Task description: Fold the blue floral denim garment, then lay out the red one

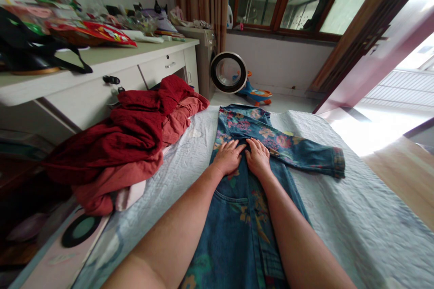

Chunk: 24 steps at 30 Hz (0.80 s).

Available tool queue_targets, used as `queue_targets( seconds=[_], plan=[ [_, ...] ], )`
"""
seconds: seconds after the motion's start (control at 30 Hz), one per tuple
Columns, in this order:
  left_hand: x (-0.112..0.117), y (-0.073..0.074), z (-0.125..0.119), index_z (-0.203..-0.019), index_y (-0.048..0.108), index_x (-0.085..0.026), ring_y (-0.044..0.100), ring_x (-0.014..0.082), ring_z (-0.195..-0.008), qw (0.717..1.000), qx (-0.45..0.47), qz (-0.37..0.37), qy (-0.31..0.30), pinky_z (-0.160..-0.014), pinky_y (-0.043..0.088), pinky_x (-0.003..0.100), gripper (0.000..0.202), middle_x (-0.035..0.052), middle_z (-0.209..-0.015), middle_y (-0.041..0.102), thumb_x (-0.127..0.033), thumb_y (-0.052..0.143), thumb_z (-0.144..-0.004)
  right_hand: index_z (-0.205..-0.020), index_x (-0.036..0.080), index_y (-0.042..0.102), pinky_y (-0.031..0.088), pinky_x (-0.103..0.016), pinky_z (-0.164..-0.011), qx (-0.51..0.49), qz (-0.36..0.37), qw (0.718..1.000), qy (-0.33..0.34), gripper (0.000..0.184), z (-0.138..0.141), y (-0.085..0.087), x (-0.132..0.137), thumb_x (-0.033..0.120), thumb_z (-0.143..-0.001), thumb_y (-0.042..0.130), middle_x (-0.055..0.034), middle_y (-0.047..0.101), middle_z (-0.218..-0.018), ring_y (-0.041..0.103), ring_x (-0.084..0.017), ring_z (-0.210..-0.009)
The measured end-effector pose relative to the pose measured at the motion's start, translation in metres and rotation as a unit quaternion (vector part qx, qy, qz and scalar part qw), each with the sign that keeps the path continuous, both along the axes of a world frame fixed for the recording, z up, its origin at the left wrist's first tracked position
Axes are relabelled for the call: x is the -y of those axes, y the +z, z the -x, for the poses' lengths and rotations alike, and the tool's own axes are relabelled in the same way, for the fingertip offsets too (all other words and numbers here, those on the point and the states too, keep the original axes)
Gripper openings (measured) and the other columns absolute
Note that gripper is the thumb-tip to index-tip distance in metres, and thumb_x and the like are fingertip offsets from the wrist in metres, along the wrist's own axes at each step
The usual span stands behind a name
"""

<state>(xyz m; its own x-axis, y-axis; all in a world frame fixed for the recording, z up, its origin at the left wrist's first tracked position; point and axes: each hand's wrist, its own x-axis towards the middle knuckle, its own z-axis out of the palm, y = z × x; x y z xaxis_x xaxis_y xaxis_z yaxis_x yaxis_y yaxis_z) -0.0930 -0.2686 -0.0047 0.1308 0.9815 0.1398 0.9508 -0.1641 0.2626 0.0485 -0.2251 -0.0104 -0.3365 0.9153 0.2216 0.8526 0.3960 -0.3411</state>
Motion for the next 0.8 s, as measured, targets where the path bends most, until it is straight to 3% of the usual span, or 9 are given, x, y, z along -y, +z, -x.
queue_targets(
  seconds=[0.8],
  plan=[
    [0.0014,0.0024,-0.0004,-0.143,0.043,-0.026,0.036,0.0244,-0.141,1.000,0.001,0.005,0.004,-0.117,0.026,0.046,0.047,0.0085,-0.152,0.042,-0.028,0.041,-0.096,-0.140,0.023,0.049,0.023,-0.044,-0.115,-0.004,0.004,1.000,-0.006,0.054,0.0017,0.0018,0.0014,0.024,-0.087,0.043,-0.0042,0.045,-0.150,0.033,-0.024,-0.140]
  ],
)
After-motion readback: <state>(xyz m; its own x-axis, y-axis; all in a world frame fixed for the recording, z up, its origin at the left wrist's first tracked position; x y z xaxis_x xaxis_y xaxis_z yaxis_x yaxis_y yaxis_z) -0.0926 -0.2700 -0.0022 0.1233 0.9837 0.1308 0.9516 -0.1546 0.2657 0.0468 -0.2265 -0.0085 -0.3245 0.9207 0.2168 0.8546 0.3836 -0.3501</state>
